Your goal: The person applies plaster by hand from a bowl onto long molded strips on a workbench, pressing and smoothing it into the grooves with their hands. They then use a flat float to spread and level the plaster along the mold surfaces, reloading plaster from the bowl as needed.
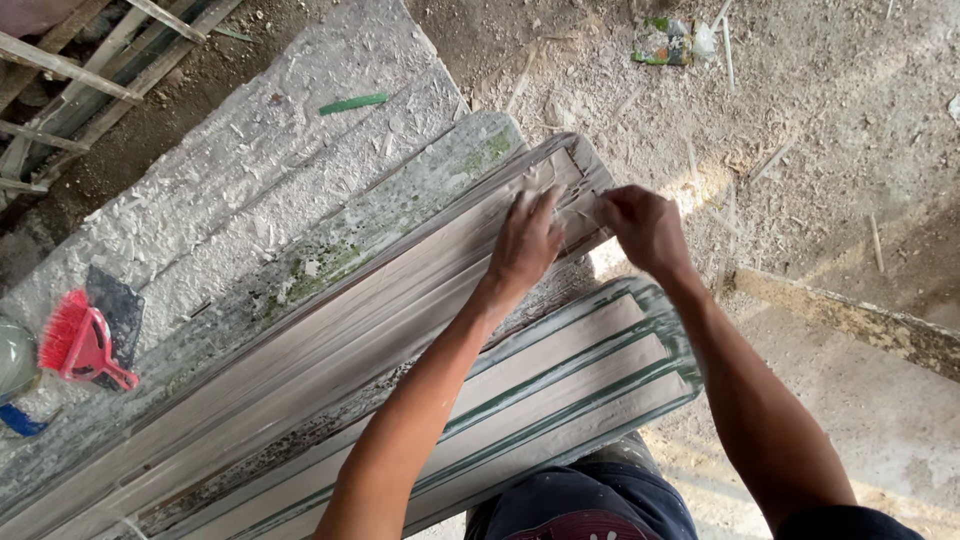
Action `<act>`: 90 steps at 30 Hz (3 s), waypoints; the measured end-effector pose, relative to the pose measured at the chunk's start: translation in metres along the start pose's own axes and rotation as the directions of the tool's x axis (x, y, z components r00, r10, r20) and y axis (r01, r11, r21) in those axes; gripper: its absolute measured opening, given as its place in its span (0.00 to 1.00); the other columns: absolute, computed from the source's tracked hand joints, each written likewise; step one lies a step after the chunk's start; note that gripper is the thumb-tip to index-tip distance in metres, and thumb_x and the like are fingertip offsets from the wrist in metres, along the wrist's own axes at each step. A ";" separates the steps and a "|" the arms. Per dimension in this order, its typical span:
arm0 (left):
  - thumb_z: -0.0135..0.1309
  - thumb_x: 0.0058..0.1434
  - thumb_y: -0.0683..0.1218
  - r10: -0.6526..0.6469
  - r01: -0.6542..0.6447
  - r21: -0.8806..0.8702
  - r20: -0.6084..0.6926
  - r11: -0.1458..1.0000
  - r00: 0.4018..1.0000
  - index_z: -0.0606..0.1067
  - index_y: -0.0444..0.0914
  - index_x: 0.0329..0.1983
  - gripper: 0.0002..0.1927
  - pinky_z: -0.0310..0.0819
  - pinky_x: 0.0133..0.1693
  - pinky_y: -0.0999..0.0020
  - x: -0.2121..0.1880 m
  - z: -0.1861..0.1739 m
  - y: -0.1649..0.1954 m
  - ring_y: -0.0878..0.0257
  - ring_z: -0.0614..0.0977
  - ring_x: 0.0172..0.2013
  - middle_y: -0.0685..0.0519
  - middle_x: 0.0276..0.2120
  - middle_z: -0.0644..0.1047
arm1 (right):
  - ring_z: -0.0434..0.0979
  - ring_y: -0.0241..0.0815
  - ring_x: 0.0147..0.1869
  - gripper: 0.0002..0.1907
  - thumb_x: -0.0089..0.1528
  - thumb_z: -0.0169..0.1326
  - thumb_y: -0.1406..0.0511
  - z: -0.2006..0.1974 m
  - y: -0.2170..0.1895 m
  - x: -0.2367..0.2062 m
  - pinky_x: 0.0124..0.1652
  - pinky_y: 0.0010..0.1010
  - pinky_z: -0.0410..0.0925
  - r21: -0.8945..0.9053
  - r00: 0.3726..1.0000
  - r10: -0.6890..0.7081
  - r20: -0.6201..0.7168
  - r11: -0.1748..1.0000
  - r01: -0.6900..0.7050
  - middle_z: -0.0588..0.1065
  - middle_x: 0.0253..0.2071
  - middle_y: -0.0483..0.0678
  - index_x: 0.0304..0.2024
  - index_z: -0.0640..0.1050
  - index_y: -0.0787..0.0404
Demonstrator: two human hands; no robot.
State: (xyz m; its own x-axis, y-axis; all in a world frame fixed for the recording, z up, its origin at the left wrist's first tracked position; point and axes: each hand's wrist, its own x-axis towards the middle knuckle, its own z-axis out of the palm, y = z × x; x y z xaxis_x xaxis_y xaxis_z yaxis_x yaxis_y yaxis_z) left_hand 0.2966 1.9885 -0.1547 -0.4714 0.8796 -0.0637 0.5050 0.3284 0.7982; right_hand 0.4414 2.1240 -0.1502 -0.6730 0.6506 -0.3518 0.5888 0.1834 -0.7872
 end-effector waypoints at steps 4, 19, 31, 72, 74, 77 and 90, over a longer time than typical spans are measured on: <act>0.42 0.66 0.32 -0.095 0.098 0.007 0.338 0.995 0.936 0.70 0.39 0.68 0.27 0.73 0.58 0.50 0.047 -0.003 0.010 0.31 0.65 0.66 0.24 0.70 0.55 | 0.76 0.36 0.32 0.13 0.69 0.52 0.61 -0.025 -0.002 0.013 0.31 0.30 0.73 0.268 0.974 0.179 -0.136 0.954 -0.138 0.80 0.37 0.50 0.47 0.80 0.63; 0.55 0.65 0.40 0.093 -0.270 0.272 0.523 0.924 0.847 0.69 0.44 0.67 0.27 0.60 0.68 0.45 0.035 -0.011 -0.010 0.36 0.66 0.67 0.28 0.68 0.61 | 0.80 0.45 0.34 0.20 0.66 0.56 0.52 0.011 0.020 -0.044 0.32 0.35 0.74 -0.423 0.943 0.304 0.138 0.879 -0.221 0.83 0.39 0.54 0.45 0.84 0.62; 0.79 0.40 0.48 0.009 -0.005 -0.008 0.647 1.000 0.762 0.50 0.35 0.71 0.62 0.65 0.60 0.52 0.114 -0.002 0.029 0.46 0.70 0.61 0.37 0.62 0.67 | 0.82 0.43 0.35 0.13 0.69 0.53 0.61 -0.066 -0.058 0.053 0.36 0.33 0.78 -0.014 0.955 0.261 0.142 0.965 -0.262 0.80 0.36 0.55 0.42 0.81 0.65; 0.51 0.70 0.38 0.180 -0.180 0.473 0.046 0.862 0.983 0.76 0.39 0.51 0.09 0.78 0.44 0.55 0.009 -0.042 -0.031 0.48 0.78 0.44 0.43 0.42 0.75 | 0.69 0.53 0.57 0.12 0.57 0.66 0.61 0.029 -0.071 0.065 0.56 0.47 0.68 -0.104 0.955 0.060 -0.290 0.990 -0.094 0.73 0.50 0.55 0.39 0.81 0.60; 0.50 0.67 0.38 0.211 -0.194 0.522 0.029 0.831 0.977 0.75 0.38 0.53 0.12 0.78 0.45 0.54 0.007 -0.041 -0.032 0.47 0.77 0.47 0.43 0.45 0.75 | 0.71 0.51 0.55 0.14 0.58 0.65 0.59 0.027 -0.067 0.062 0.55 0.45 0.69 -0.019 0.942 0.068 -0.330 0.997 -0.079 0.74 0.51 0.54 0.41 0.81 0.59; 0.48 0.65 0.38 0.223 -0.197 0.593 0.030 0.781 0.974 0.74 0.37 0.55 0.15 0.77 0.47 0.54 0.004 -0.041 -0.032 0.47 0.76 0.50 0.42 0.50 0.74 | 0.74 0.51 0.63 0.18 0.73 0.48 0.58 0.026 -0.056 0.048 0.64 0.50 0.68 -0.115 0.904 -0.044 -0.426 0.993 -0.005 0.75 0.59 0.55 0.58 0.75 0.62; 0.58 0.59 0.45 0.238 -0.189 0.637 0.009 0.747 0.971 0.74 0.40 0.62 0.25 0.69 0.55 0.51 -0.041 -0.062 -0.051 0.51 0.72 0.56 0.51 0.57 0.72 | 0.43 0.56 0.84 0.37 0.71 0.37 0.50 0.032 -0.040 0.027 0.78 0.49 0.38 -0.623 0.793 -0.442 0.418 0.496 0.605 0.51 0.79 0.58 0.75 0.56 0.66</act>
State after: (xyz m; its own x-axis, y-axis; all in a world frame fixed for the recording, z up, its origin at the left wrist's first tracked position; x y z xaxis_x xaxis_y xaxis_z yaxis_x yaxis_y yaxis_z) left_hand 0.2453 1.9139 -0.1558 -0.3314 0.9355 0.1227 0.9270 0.2987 0.2269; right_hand 0.3852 2.1105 -0.1442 -0.9816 0.1268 -0.1428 0.1637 0.9435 -0.2880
